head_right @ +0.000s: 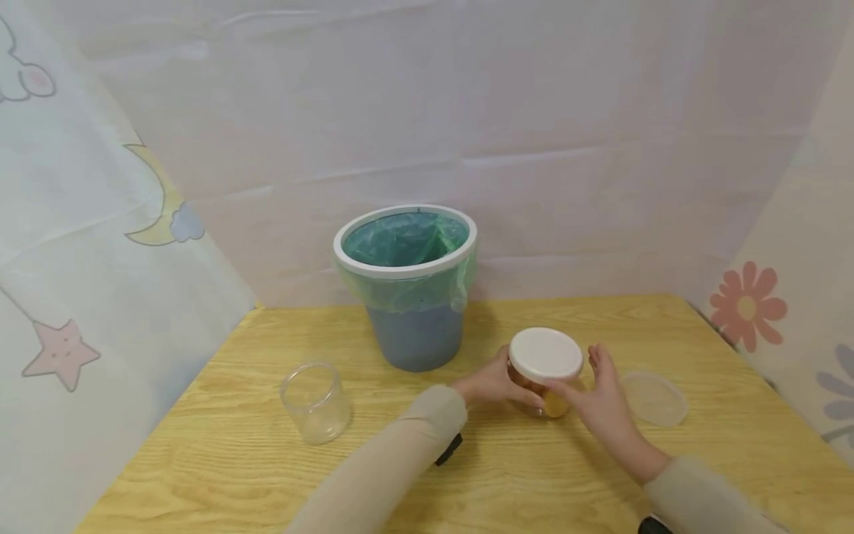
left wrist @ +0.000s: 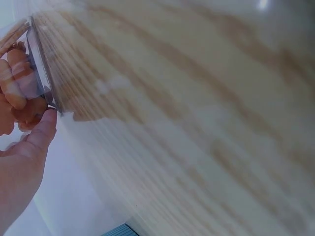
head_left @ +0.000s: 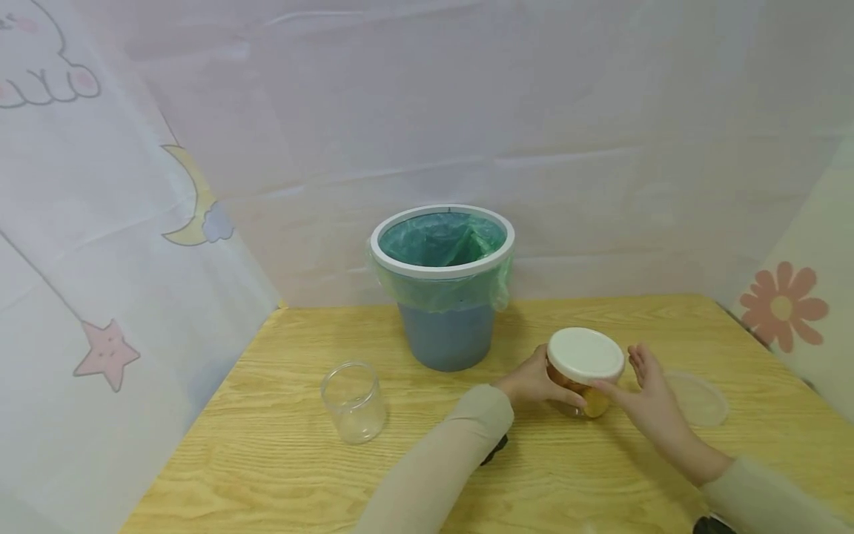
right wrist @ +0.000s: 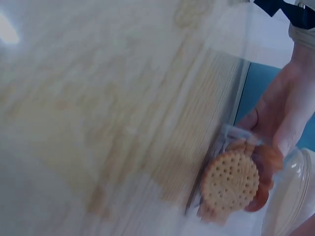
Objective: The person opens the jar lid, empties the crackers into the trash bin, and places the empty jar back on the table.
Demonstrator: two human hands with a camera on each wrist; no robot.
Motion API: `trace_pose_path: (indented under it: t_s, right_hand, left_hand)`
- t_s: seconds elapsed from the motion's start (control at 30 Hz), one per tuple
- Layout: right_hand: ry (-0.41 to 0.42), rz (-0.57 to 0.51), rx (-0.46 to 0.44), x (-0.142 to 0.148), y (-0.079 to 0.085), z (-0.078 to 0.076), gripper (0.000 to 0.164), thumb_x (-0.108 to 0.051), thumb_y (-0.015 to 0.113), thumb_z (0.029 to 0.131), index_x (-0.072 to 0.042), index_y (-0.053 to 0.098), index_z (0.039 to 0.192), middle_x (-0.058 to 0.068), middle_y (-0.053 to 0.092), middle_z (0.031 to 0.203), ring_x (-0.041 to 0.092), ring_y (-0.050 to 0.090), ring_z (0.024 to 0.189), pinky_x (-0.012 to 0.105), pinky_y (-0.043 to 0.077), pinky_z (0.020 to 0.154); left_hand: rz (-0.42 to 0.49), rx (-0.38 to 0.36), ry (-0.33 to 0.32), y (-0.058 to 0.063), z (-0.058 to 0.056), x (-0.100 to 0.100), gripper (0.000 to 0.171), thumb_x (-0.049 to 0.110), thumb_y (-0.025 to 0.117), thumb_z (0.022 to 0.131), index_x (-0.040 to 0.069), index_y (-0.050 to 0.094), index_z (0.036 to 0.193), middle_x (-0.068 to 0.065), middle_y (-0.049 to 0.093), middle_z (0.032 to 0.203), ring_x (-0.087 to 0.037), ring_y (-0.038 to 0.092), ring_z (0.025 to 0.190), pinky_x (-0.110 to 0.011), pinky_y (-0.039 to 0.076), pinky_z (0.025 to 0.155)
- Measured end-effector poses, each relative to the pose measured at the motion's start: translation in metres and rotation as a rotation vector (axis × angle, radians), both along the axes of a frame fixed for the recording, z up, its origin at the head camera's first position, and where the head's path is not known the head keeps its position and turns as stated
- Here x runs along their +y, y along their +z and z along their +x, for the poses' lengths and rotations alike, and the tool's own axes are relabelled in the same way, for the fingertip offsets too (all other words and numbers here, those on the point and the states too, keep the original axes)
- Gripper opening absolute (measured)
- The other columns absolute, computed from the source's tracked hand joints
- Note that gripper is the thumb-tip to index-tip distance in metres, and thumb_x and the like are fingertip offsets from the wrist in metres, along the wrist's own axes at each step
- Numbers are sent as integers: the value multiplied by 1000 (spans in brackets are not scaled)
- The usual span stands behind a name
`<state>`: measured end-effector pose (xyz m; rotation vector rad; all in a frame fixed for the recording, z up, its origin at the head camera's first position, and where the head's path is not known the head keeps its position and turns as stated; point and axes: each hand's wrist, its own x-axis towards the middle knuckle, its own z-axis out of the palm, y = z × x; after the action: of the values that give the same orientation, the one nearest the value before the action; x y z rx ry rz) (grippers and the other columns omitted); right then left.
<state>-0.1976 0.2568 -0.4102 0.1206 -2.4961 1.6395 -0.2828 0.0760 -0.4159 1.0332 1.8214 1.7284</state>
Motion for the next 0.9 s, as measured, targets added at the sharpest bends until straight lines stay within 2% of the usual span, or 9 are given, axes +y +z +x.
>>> trace_pose_path:
  t_s: [0.13, 0.27, 0.57, 0.9]
  right_hand:
    - [-52, -11, 7, -10, 1, 1, 106, -21, 68, 93, 9, -18, 146, 38, -10, 152, 54, -3, 139, 65, 7, 108]
    - [-58, -40, -1, -15, 0, -1, 106, -19, 68, 94, 8, -20, 146, 37, -14, 151, 52, -6, 140, 63, 6, 109]
    - [-67, -38, -3, -18, -3, -4, 105, -16, 68, 93, 9, -20, 146, 37, -14, 151, 53, -6, 139, 62, 7, 110]
    - [-70, -38, 19, -19, -4, -6, 107, -15, 70, 91, 10, -18, 146, 38, -12, 151, 51, -3, 140, 61, 7, 110]
  left_hand:
    - [11, -27, -6, -1, -1, 0, 74, -21, 72, 74, 3, 44, 138, 10, 57, 119, 1, 55, 104, -20, 46, 91]
    - [9, -53, 0, 0, 0, 0, 73, -21, 72, 74, 4, 45, 138, 10, 57, 118, 0, 56, 103, -21, 48, 90]
    - [-67, -55, 65, 4, 3, -2, 73, -14, 76, 75, 10, 46, 137, 15, 57, 116, 2, 54, 104, -18, 44, 90]
    - [-11, -47, 14, -11, -8, 4, 76, -19, 75, 72, 7, 46, 137, 12, 57, 118, 1, 55, 106, -20, 45, 92]
